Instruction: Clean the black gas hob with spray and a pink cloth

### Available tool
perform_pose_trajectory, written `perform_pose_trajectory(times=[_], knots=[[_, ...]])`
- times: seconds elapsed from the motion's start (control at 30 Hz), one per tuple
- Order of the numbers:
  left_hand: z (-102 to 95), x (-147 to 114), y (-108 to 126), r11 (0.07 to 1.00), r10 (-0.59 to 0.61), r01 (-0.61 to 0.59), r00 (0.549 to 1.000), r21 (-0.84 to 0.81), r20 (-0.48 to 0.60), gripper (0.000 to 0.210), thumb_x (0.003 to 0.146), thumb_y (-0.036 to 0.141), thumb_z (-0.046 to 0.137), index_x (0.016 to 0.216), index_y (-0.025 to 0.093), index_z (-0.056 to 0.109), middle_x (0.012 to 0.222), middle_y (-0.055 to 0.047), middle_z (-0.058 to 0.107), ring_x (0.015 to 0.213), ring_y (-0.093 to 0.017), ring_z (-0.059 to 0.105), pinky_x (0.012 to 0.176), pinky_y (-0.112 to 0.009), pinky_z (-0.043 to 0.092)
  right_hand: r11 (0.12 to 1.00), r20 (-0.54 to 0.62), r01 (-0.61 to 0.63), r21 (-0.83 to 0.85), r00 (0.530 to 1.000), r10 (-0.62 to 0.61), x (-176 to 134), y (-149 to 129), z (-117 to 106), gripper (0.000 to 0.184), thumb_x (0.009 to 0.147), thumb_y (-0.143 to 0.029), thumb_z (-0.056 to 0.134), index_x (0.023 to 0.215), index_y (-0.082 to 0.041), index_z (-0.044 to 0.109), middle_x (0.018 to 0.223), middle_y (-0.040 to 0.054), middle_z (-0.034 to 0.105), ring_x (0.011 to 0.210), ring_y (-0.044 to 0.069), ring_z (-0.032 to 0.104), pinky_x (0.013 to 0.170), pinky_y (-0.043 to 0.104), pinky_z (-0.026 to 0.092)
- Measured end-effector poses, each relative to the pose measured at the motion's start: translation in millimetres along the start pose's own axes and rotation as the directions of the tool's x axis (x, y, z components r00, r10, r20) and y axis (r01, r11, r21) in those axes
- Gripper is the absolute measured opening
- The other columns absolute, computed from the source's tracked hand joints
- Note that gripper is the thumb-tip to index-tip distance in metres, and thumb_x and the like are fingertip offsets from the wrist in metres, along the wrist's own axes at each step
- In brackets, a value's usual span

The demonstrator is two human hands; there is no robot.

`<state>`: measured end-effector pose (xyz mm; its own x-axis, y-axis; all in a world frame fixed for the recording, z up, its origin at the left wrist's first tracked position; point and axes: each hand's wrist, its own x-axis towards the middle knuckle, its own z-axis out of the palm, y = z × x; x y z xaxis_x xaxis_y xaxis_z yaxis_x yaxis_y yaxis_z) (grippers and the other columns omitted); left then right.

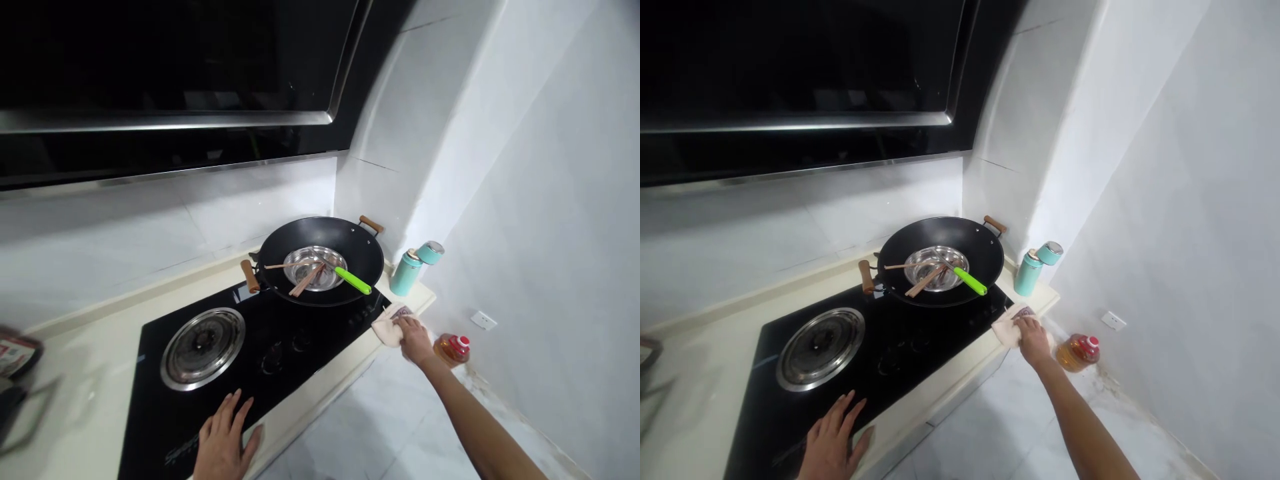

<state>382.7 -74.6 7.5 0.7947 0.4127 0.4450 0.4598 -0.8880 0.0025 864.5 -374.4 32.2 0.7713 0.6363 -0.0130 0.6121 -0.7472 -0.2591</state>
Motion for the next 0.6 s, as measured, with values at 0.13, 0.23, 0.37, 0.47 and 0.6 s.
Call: perform_pose_trajectory(times=[0.13, 0.23, 0.37, 0.47, 0.6], knots=[[2.6, -1.4, 0.6, 1.0, 0.017, -0.017, 1.0, 0.012, -0.024, 0.049, 0.099, 0.053, 0.052, 0.134, 0.024, 0.069, 0.147, -0.014, 0.065, 0.134, -0.034, 0.06, 0.101, -0.049, 0.046, 0.991, 0.048, -0.037, 0.127, 0.998, 0.031, -9.1, -13.5, -14.6, 0.052, 0.082, -0.013, 0.052, 0.132, -0.023, 0.055, 0.1, 0.0044, 0.073, 0.094, 0.022, 0.069, 0.086, 0.033, 0.051], [4.8, -2.9, 0.1, 1.0, 0.023, -0.023, 0.999, 0.022, -0.044, 0.049, 0.098, 0.054, 0.052, 0.133, 0.025, 0.069, 0.146, -0.014, 0.066, 0.132, -0.033, 0.061, 0.1, -0.047, 0.046, 0.976, 0.034, -0.107, 0.19, 0.994, 0.102, 12.9, -21.0, -34.7, 0.044, 0.09, -0.028, 0.049, 0.134, -0.022, 0.048, 0.081, -0.0018, 0.068, 0.077, 0.021, 0.068, 0.074, 0.031, 0.051], [6.2, -5.5, -0.3, 1.0, -0.003, 0.003, 1.0, 0.001, -0.006, 0.05, 0.097, 0.056, 0.055, 0.136, 0.027, 0.068, 0.149, -0.013, 0.064, 0.135, -0.033, 0.059, 0.103, -0.048, 0.045, 0.964, -0.028, -0.187, 0.191, 0.98, 0.196, 51.1, -33.8, -48.8, 0.056, 0.099, -0.052, 0.043, 0.144, -0.019, 0.042, 0.098, 0.0064, 0.07, 0.092, 0.025, 0.07, 0.083, 0.037, 0.052], [5.2, -6.8, 0.9, 1.0, -0.023, 0.023, 1.0, -0.01, 0.019, 0.051, 0.096, 0.055, 0.056, 0.138, 0.028, 0.067, 0.15, -0.012, 0.064, 0.136, -0.033, 0.058, 0.105, -0.048, 0.044, 0.967, -0.033, -0.2, 0.158, 0.978, 0.207, 61.6, -47.3, -36.8, 0.055, 0.099, -0.058, 0.045, 0.143, -0.026, 0.051, 0.136, 0.015, 0.062, 0.121, 0.031, 0.063, 0.099, 0.047, 0.049], [1.2, -6.3, 4.0, 1.0, 0.0, 0.0, 1.0, 0.01, 0.005, 0.05, 0.097, 0.054, 0.056, 0.137, 0.027, 0.067, 0.15, -0.012, 0.063, 0.136, -0.031, 0.058, 0.105, -0.046, 0.044, 0.983, -0.052, -0.181, 0.019, 0.982, 0.182, 65.7, -67.3, -7.6, 0.05, 0.101, -0.052, 0.041, 0.142, -0.028, 0.056, 0.16, 0.0111, 0.047, 0.146, 0.031, 0.044, 0.12, 0.054, 0.033]])
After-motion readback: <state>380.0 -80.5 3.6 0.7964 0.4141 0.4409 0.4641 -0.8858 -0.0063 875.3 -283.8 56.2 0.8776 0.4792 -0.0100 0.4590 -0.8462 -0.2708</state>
